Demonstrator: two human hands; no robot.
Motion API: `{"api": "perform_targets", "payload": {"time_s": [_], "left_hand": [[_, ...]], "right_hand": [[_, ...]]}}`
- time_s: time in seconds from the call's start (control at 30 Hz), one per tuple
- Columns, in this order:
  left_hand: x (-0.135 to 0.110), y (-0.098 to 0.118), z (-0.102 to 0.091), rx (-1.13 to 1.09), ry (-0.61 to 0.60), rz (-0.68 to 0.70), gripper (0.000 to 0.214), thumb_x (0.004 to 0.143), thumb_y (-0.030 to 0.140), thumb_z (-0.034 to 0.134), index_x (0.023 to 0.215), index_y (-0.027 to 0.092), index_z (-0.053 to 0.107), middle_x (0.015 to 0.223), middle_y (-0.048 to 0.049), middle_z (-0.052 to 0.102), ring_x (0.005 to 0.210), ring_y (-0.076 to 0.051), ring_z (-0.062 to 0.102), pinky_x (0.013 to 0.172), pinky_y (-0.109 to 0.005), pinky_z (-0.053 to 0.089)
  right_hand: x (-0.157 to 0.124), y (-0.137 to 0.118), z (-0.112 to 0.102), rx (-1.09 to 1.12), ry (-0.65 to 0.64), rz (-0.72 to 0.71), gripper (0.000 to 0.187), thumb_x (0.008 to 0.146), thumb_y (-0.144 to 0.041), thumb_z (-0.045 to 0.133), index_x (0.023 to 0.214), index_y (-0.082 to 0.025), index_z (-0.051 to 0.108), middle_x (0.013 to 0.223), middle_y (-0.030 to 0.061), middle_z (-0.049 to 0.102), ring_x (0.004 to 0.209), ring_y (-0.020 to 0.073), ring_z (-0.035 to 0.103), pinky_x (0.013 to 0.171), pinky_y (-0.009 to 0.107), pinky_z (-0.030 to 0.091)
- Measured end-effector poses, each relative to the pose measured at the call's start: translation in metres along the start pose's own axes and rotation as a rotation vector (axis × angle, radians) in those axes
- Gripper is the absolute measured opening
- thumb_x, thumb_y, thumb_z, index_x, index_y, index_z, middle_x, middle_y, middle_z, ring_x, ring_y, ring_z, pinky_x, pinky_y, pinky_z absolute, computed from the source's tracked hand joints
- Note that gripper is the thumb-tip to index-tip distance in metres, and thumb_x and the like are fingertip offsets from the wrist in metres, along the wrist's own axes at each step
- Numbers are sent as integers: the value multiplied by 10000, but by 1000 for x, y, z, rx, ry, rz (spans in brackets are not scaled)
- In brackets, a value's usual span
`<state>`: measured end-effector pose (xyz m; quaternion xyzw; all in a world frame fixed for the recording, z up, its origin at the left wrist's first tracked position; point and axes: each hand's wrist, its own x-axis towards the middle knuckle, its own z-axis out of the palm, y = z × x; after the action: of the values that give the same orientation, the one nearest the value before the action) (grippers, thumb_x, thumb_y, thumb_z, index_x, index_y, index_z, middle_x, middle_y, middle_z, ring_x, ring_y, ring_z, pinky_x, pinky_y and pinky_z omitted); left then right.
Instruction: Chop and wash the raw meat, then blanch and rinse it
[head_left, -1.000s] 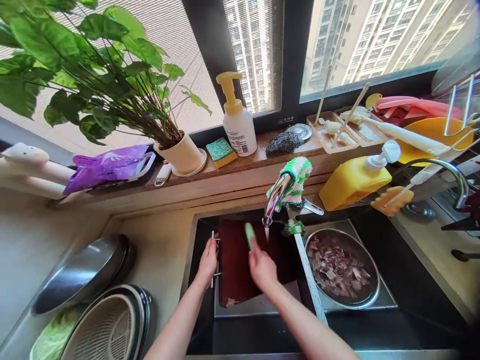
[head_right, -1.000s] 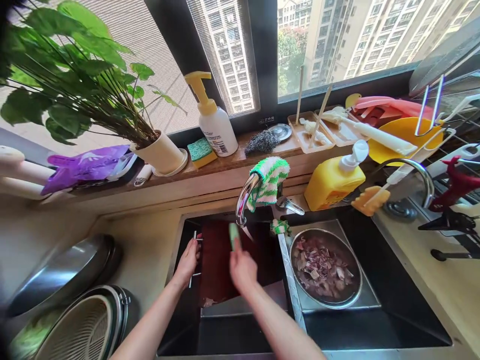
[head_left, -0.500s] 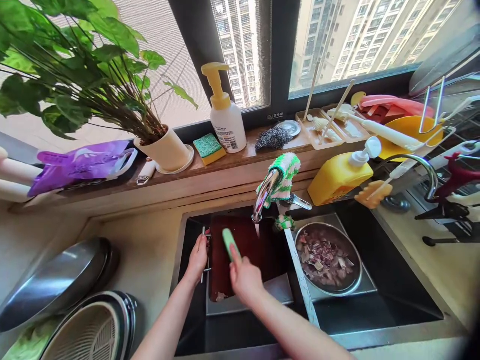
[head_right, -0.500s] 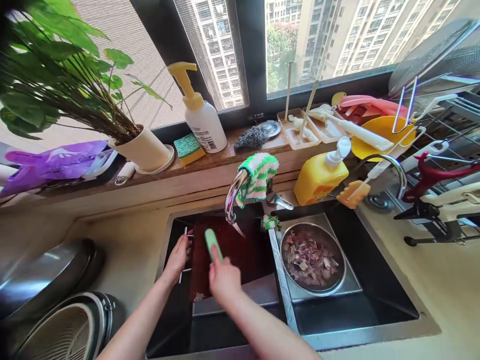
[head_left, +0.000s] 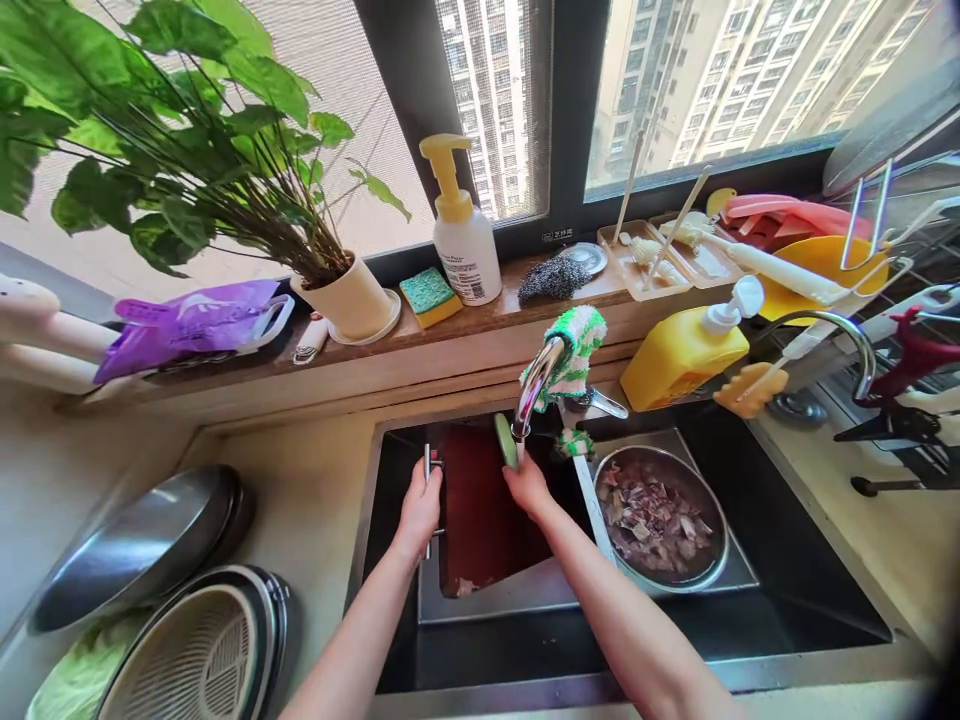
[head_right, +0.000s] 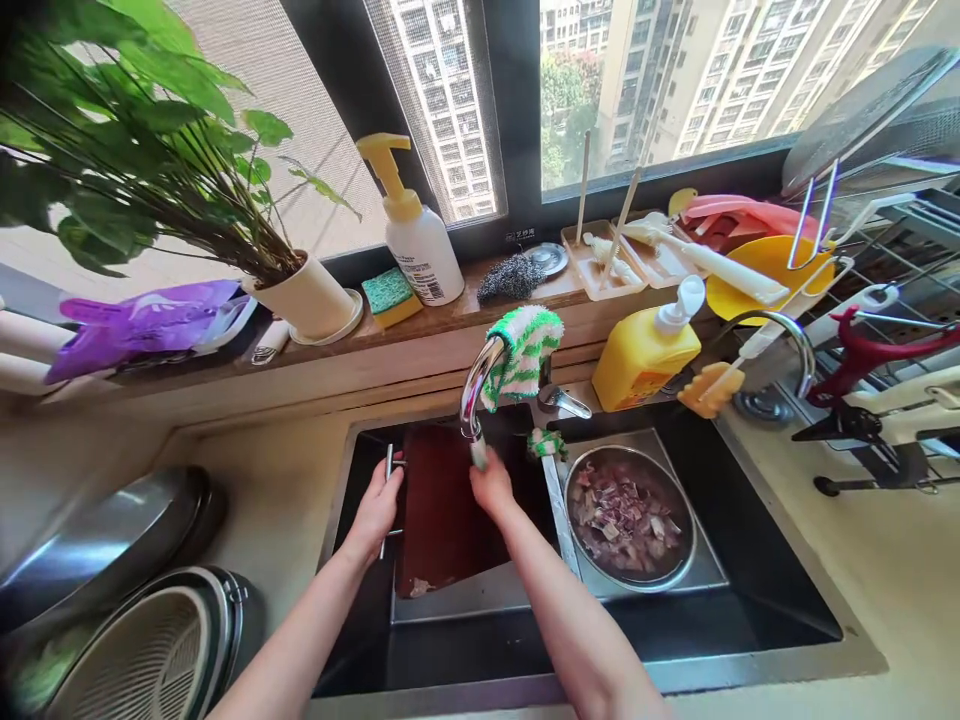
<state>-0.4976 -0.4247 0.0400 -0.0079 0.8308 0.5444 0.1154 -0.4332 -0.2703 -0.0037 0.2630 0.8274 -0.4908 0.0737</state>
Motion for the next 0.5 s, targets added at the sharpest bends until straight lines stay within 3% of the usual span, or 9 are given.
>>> {"api": "perform_targets", "payload": {"time_s": [0.07,0.13,0.27,0.3,0.37,0.43,0.5], "left_hand": [[-4,12,10,-17,-25,-1,349,866,329,463,1180,196,538,1221,-90,613,1151,-208,555,1015,-359,388],[-7,19,15,6,-37,22,341,871,315,456,1180,196,535,1199,-83,622,1129,-198,566,1003,-347,396],[-8,19,11,89,-15,52,335,850,268,487,1171,186,530,1145,-84,646,1067,-192,592,986,-344,404],[-7,17,8,100,-10,49,342,839,263,501,1171,185,528,1135,-85,649,1055,-193,596,983,-346,405],[-5,10,2,103,-3,35,349,816,273,535,1154,187,534,1113,-85,653,1048,-201,599,986,-353,401],[-3,4,-3,74,-3,36,357,798,309,567,1134,191,545,1106,-82,652,1062,-212,593,991,-360,394],[-3,-2,-7,35,-17,41,396,781,363,596,1136,195,548,1101,-80,649,1059,-221,592,982,-363,399]], "right_hand": [[-21,-2,-3,-3,-9,-210,607,890,-313,409,1471,-203,275,1344,105,533,1204,231,525,965,312,415],[-32,9,-8,-17,-42,-249,610,923,-347,358,1497,-244,178,1282,97,583,1124,224,582,915,313,441],[-21,36,-17,-143,-115,292,597,944,-250,253,1502,-106,96,1076,164,670,996,243,648,806,323,472],[-19,39,-15,-181,-118,354,612,938,-233,265,1499,-81,75,1041,172,675,988,251,651,795,327,474],[-20,37,-6,-255,-86,276,651,923,-212,308,1506,-127,30,1013,156,673,940,251,666,760,325,481],[-26,32,5,-335,-23,92,676,912,-178,330,1506,-259,19,1041,125,657,867,229,684,722,312,486],[-26,30,7,-401,-5,45,690,900,-122,327,1494,-344,57,1070,115,645,837,208,691,704,299,488]]}}
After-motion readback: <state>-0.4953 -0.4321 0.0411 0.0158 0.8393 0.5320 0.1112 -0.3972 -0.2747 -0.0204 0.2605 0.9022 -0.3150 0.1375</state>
